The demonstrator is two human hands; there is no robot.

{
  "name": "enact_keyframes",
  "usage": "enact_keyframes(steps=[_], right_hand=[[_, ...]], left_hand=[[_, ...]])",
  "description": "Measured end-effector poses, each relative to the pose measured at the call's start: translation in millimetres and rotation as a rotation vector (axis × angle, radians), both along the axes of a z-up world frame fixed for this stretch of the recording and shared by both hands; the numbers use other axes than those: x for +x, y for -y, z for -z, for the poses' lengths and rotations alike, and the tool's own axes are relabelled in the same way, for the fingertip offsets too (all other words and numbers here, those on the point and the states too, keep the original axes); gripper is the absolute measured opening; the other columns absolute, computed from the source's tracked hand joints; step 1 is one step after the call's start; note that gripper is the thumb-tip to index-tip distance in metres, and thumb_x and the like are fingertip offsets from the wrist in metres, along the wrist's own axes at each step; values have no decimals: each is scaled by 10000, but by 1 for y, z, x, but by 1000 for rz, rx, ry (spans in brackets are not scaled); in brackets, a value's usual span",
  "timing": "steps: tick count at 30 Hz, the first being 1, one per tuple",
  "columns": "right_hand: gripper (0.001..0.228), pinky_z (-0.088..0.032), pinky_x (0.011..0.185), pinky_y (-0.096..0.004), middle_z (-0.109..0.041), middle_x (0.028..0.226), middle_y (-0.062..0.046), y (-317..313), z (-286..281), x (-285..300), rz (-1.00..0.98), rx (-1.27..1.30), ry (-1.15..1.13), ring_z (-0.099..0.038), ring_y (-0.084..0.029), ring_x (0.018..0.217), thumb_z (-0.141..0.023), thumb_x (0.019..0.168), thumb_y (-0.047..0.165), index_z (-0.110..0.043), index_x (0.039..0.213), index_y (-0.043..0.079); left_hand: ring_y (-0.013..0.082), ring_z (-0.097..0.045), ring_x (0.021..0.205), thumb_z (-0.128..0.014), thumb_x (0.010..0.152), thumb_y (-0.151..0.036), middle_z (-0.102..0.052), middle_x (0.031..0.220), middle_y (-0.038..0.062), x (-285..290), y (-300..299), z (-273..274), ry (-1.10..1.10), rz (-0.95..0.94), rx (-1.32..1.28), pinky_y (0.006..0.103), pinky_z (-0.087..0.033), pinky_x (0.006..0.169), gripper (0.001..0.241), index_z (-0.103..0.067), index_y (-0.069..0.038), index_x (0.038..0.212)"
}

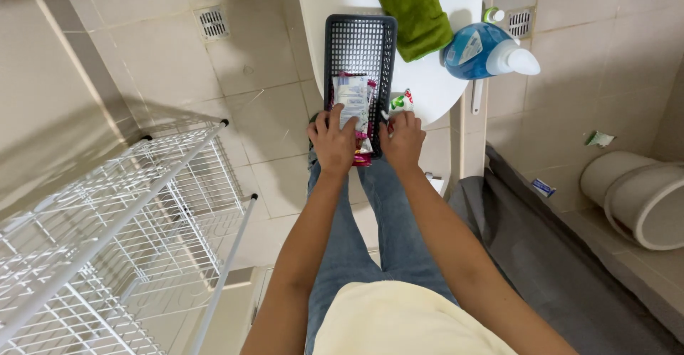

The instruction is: The person gathers various small packets and bottles from the bathroom floor and places them into a black plastic basket. They then arrange the collected items within the basket and move the basket onto a white wire rack.

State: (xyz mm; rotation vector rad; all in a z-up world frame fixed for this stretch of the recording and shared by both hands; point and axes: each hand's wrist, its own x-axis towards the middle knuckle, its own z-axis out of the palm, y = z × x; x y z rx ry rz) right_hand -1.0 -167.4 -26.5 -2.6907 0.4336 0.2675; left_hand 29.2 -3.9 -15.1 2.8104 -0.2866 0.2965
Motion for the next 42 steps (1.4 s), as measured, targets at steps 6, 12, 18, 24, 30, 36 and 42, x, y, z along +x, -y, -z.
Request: enact_keyframes(steps=[6, 12, 18, 24, 30, 36, 42], right_hand=[[131, -495, 741, -483, -590, 1030, -21, 5, -9, 5, -61, 26, 55, -607, -305, 973, -667, 974, 230, -649, 913, 115], [87, -504, 663, -482, -636, 992, -55, 22, -15, 12, -82, 45, 246, -638, -344, 894, -693, 880, 142, -611, 870, 116], [81, -486, 736, -489, -659, 1012, -177, 40, -57, 38, -56, 176, 356, -630, -419, 894, -626, 929, 67, -566, 878, 50], [104, -507, 827, -461, -640, 1066, -245, 17, -136, 93, -236, 338, 420, -622, -448, 951, -548, 1009, -7, -520, 909, -7], [104, -489, 821, -445, -654, 1113, -197, 6, -116, 135, -457, 233, 462, -625, -375, 1021, -549, 1020, 30, -586, 926, 3], [126, -456, 770, -370, -646, 1091, -36, -9, -96, 166, -668, -30, 543, -597, -270, 1059, -606, 1039, 175, -637, 956, 86], [69, -459, 892, -428, -638, 1122, -34, -14, -48, 147, -784, -197, 459, -563, -275, 1132, -628, 1010, 167, -697, 1013, 158]], left_hand=[[260, -530, 1157, -760, 928, -220, -637, 1282, -28, 21, -10, -4, 126, 43, -74, 465, -334, 922, 93, -770, -310, 950], [269, -558, 1146, -712, 953, -207, -661, 1262, -31, 23, -7, 0, 154, 101, -95, 481, -353, 928, 120, -757, -308, 907], [281, -545, 1165, -768, 917, -211, -644, 1262, -18, 0, -13, 11, 67, 67, -93, 482, -370, 925, 92, -762, -294, 955], [276, -543, 1163, -803, 890, -213, -635, 1278, -20, 4, -15, 8, 34, 42, -107, 463, -384, 924, 103, -752, -293, 931], [311, -535, 1204, -858, 814, -214, -615, 1302, -3, 5, -24, 9, -62, 64, -155, 477, -426, 902, 192, -763, -246, 978], [316, -544, 1201, -830, 851, -228, -610, 1285, -1, -4, -23, 7, -74, 30, -148, 444, -439, 880, 134, -755, -243, 962], [303, -536, 1202, -825, 856, -251, -601, 1251, -16, -10, -24, 8, -93, -14, -194, 418, -430, 853, 91, -754, -238, 911]])
